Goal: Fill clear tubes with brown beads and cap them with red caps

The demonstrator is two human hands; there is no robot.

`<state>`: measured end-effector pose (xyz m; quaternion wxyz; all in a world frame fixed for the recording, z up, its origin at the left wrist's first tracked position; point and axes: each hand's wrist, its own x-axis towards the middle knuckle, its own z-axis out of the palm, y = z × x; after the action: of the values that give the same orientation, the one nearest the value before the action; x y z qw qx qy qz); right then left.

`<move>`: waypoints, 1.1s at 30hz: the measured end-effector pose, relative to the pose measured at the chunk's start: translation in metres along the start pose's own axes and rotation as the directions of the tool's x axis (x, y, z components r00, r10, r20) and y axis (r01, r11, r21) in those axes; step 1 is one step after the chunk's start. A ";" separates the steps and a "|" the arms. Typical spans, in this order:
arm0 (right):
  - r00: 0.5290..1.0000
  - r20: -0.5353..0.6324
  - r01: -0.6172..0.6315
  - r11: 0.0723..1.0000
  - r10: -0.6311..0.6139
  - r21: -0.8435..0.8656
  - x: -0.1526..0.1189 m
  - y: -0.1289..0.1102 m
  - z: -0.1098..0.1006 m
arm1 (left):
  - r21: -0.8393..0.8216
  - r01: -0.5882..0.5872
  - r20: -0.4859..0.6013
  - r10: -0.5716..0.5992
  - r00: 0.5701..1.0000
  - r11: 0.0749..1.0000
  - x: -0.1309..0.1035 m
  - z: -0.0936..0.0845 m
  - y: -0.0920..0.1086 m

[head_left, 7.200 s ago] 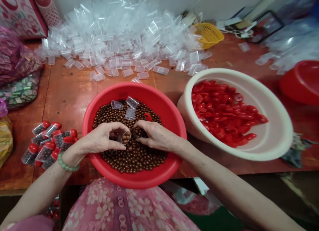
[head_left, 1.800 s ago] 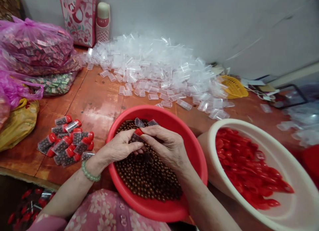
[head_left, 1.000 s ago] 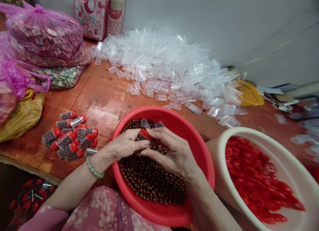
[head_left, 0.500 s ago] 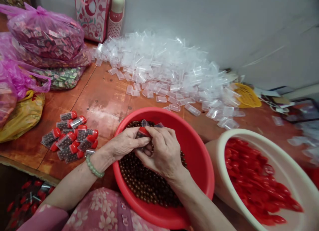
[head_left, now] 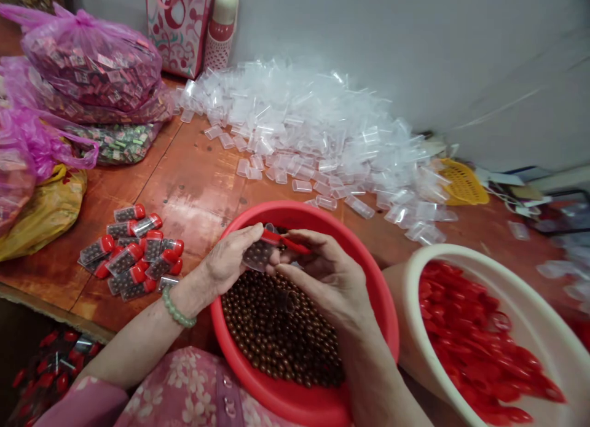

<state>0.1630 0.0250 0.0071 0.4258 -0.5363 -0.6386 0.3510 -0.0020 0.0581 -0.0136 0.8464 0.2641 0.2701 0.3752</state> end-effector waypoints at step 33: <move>0.975 0.151 0.202 0.938 -0.164 -0.282 -0.002 0.010 0.032 | 0.020 0.028 0.049 -0.029 0.998 0.999 -0.001 0.002 -0.007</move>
<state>0.1378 0.0255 -0.0148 0.3307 -0.5091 -0.7565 0.2433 0.0019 0.0529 -0.0163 0.8556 0.2775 0.2564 0.3538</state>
